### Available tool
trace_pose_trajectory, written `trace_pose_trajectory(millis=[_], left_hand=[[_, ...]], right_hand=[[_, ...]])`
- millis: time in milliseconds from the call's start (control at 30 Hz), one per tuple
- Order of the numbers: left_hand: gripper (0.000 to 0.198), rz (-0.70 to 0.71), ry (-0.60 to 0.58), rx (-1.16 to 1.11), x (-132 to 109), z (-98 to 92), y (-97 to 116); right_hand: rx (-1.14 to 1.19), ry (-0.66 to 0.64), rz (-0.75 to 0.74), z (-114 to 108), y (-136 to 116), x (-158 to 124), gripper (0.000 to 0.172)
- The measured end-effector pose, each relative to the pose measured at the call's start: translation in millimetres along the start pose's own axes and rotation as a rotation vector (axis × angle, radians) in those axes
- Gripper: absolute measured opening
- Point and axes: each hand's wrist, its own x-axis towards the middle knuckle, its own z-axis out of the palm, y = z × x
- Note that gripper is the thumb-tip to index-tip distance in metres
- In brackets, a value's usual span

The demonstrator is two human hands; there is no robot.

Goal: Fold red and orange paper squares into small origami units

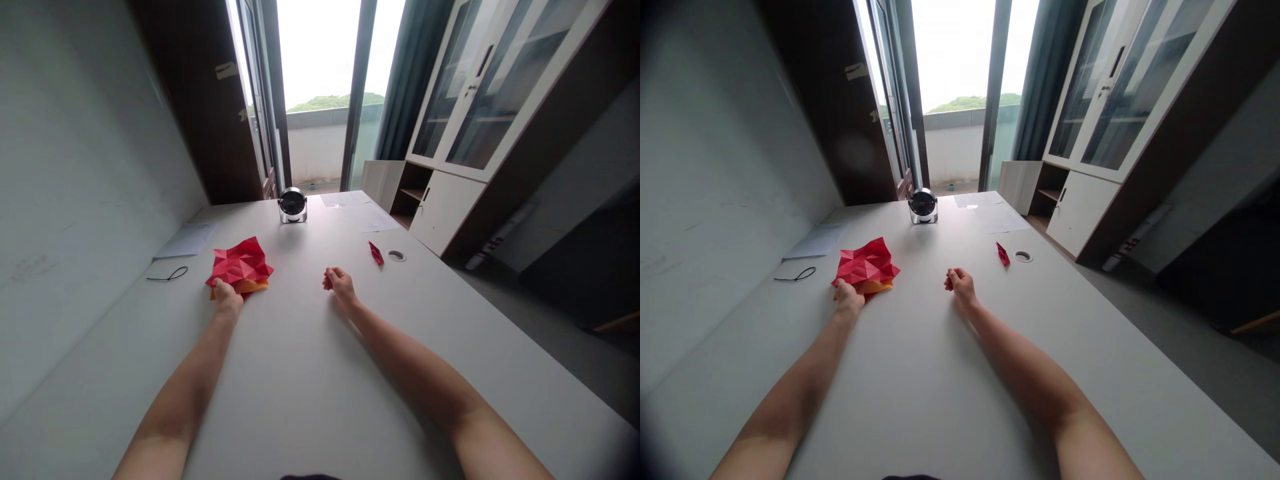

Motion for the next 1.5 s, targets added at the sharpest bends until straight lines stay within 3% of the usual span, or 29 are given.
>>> trace_pose_trajectory(millis=[100,200,300,367,433,533,600,667,767,833,900,1033,1267,1400,1500], left_hand=[[0.039,-0.110,0.153,-0.066,-8.0,5.5,-6.8],[0.038,-0.218,0.142,-0.080,-13.3,9.3,-8.8],[0.045,-0.245,0.109,-0.081,-18.1,10.1,-6.2],[0.048,-0.236,0.046,-0.105,-26.0,12.4,-6.4],[0.047,-0.226,-0.068,-0.142,-39.6,18.0,-10.8],[0.038,-0.216,-0.208,-0.116,-65.4,30.8,-22.2],[0.032,-0.099,-0.322,0.011,-78.7,37.5,-26.6],[0.025,0.135,-0.432,0.242,-84.4,39.0,-24.8],[0.012,0.501,-0.557,0.609,-78.1,31.9,-15.3],[0.016,0.649,-0.579,0.838,-67.5,23.5,-11.7],[0.033,0.693,-0.544,1.068,-55.0,14.1,-13.7],[0.047,0.568,-0.416,1.382,-31.0,-3.0,-26.5],[0.048,0.597,-0.241,1.451,-21.2,-9.3,-25.2],[0.051,0.802,-0.403,1.318,-40.7,3.3,-23.8],[0.045,0.878,-0.546,1.176,-59.1,13.7,-29.6]], right_hand=[[-0.057,0.027,-0.051,-6.1,-2.0,9.0,0.042],[-0.256,0.111,-0.165,-26.7,-12.1,25.2,0.038],[-0.679,0.329,-0.330,-66.6,-26.4,44.9,0.031],[-0.942,0.494,-0.399,-97.9,-32.7,56.3,0.027],[-1.137,0.599,-0.370,-124.9,-33.6,64.6,0.028],[-1.255,0.603,-0.274,-147.9,-26.9,71.8,0.034],[-1.290,0.555,-0.251,-152.9,-21.0,74.7,0.036],[-1.311,0.524,-0.231,-154.1,-16.7,76.8,0.037],[-1.331,0.513,-0.184,-155.4,-14.1,78.7,0.037],[-1.344,0.502,-0.167,-156.8,-13.8,78.9,0.035],[-1.347,0.492,-0.165,-157.8,-13.8,78.6,0.036],[-1.342,0.471,-0.164,-156.3,-13.7,78.0,0.040],[-1.373,0.373,-0.228,-148.3,-10.2,81.5,0.031],[-1.387,0.289,-0.249,-146.9,-6.1,83.7,0.031],[-1.405,0.291,-0.223,-147.5,-6.4,83.7,0.033]])
